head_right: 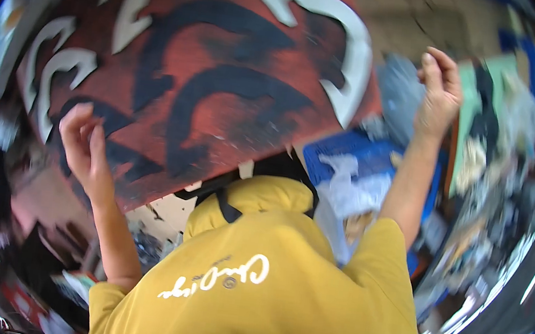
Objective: The person is sorting and aligning shoe components on a workstation.
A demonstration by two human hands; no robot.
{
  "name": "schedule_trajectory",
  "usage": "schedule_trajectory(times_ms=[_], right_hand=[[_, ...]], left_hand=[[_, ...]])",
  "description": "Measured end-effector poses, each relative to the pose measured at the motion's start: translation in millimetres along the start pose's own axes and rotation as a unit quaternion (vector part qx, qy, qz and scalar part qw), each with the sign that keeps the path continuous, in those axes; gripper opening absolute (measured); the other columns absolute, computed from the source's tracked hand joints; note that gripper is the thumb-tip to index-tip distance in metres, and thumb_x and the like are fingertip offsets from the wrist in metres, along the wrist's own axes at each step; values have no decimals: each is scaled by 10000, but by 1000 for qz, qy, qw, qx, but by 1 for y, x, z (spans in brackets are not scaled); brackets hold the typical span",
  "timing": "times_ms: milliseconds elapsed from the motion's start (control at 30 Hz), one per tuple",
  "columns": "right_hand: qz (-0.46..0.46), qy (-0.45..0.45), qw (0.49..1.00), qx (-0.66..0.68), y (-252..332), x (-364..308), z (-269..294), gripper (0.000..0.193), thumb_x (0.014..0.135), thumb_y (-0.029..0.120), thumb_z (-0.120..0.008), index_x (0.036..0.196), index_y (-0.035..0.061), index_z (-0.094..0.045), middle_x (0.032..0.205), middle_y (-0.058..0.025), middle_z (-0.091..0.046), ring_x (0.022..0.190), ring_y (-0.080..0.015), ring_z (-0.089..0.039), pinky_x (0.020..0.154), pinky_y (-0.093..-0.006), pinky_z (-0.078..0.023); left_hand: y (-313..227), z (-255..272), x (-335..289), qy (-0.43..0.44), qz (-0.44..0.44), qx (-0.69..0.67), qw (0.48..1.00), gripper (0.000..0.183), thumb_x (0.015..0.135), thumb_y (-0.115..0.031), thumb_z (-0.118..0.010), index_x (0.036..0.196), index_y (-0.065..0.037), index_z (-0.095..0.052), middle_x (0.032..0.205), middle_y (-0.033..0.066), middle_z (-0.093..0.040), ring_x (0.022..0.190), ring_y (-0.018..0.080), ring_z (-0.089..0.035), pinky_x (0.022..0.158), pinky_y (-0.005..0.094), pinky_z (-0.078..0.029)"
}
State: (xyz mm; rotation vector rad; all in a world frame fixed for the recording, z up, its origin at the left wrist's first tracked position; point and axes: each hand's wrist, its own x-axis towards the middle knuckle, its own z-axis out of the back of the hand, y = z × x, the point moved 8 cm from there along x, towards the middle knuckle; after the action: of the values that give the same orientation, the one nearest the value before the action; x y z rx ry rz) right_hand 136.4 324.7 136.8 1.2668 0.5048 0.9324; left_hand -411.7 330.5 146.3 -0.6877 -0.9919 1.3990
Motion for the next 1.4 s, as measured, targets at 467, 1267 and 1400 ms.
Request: schedule_trajectory(times_ms=[467,1267,1400], right_hand=[[-488,-424,711,-277,-282,-463,428,152,874,184,-708,950,61,-753,697,-8,-674,588,-87,-590,540,-259,-462],[-156,56,784,-598,-344,-260,462,181,859,217,-706,990,94,-730,943,-78,-692,973,-287,-665,862,-439,-531],[-179,71,806,-559,-336,-259,467,176,869,234,-705,986,107,-733,890,-81,-667,974,-308,-661,828,-450,-536]], left_hand=[[-136,-167,-187,433,-190,-30,881,323,776,207,-532,1020,10,-613,930,148,-619,793,280,-604,667,352,-485],[-241,-382,-383,582,-214,43,783,398,742,140,-548,1087,-40,-632,1004,118,-607,864,322,-607,749,407,-487],[-243,-388,-390,583,-235,42,776,349,781,133,-543,1080,-27,-627,1001,134,-610,859,329,-612,744,406,-498]])
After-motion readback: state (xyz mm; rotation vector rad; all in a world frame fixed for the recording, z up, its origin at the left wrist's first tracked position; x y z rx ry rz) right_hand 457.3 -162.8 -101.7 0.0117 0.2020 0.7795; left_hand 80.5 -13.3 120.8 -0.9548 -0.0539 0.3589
